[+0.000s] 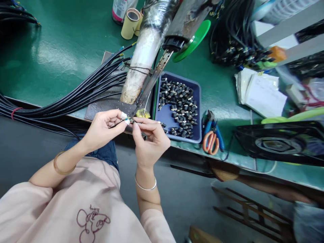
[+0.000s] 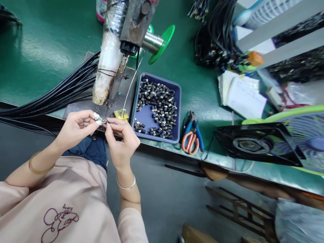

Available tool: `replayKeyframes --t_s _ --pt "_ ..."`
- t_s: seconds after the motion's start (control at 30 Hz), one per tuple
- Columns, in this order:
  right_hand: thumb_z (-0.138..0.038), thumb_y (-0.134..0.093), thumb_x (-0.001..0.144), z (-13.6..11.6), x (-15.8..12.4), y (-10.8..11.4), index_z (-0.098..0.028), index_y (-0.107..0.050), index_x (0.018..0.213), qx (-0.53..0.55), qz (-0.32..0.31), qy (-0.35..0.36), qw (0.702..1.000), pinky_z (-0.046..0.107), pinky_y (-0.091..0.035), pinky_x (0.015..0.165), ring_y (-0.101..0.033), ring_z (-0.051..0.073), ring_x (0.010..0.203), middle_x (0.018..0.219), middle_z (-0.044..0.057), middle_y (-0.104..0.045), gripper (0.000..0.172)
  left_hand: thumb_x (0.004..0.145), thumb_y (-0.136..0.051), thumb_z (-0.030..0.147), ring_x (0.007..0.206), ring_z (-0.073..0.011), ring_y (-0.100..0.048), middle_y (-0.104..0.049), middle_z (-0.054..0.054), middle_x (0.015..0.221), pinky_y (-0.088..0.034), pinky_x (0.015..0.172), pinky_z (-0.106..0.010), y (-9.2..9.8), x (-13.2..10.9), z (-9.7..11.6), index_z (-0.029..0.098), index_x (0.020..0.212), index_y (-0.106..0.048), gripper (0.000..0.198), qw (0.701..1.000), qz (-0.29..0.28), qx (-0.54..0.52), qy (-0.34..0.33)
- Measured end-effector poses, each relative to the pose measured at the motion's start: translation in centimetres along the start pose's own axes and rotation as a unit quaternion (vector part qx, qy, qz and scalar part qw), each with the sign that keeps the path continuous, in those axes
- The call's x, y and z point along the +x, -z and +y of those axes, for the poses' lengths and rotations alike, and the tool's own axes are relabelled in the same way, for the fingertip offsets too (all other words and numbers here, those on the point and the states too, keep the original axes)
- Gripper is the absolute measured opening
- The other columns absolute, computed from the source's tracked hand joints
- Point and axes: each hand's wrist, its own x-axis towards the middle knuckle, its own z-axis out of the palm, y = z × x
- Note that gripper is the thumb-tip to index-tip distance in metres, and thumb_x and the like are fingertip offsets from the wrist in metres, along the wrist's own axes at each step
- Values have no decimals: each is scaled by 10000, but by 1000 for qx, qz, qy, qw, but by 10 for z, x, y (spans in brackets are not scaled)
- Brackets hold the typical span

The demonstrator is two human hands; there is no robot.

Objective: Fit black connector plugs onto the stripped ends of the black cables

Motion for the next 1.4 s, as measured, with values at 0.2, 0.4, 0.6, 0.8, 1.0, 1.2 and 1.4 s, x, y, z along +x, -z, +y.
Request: replayKeyframes --t_s 0.2,0.4,0.6,0.8,1.0,1.2,1.4 --pt "-91 -698 820 2 4 5 -224 -662 819 -68 -12 99 993 265 -621 710 -746 144 832 886 -6 -772 138 796 -641 260 528 -55 -423 -491 29 607 -357 487 -173 1 0 -1 141 706 -571 165 1000 1 13 4" --pt "-66 -703 806 2 8 6 -224 -659 829 -94 -17 145 985 261 -598 773 -748 136 824 881 -10 -782 165 801 -640 265 537 -55 -417 -497 26 618 -362 495 -175 0 0 -2 133 717 -598 162 1000 4 19 -3" --pt "-75 -680 824 5 7 5 -236 -643 866 -126 -9 179 976 275 -611 744 -752 145 819 912 2 -782 171 795 -644 272 544 -61 -433 -496 25 607 -367 511 -180 -1 3 -3 139 691 -593 176 1000 13 13 11" --pt "-80 -672 831 6 10 3 -233 -633 866 -133 -6 182 974 273 -611 739 -747 143 827 913 3 -775 162 783 -653 261 564 -67 -453 -517 18 628 -373 520 -179 -2 7 -3 137 699 -606 157 1000 26 15 7" --pt "-79 -672 831 5 13 1 -236 -634 845 -131 -4 180 975 282 -614 748 -744 147 837 917 5 -771 162 811 -630 248 555 -69 -441 -500 23 619 -376 527 -188 -2 8 -4 135 739 -638 135 997 37 57 -24" --pt "-89 -689 829 2 14 0 -236 -651 849 -128 9 172 977 298 -628 750 -745 153 840 916 10 -770 153 839 -616 234 569 -72 -451 -521 21 630 -392 548 -195 -1 7 -2 139 731 -618 143 992 42 104 -59" --pt "-90 -698 824 1 14 0 -237 -659 867 -128 11 177 976 290 -635 760 -748 157 851 933 14 -771 159 847 -629 245 575 -76 -468 -545 17 645 -405 557 -198 0 7 -3 148 729 -623 152 992 48 102 -58"
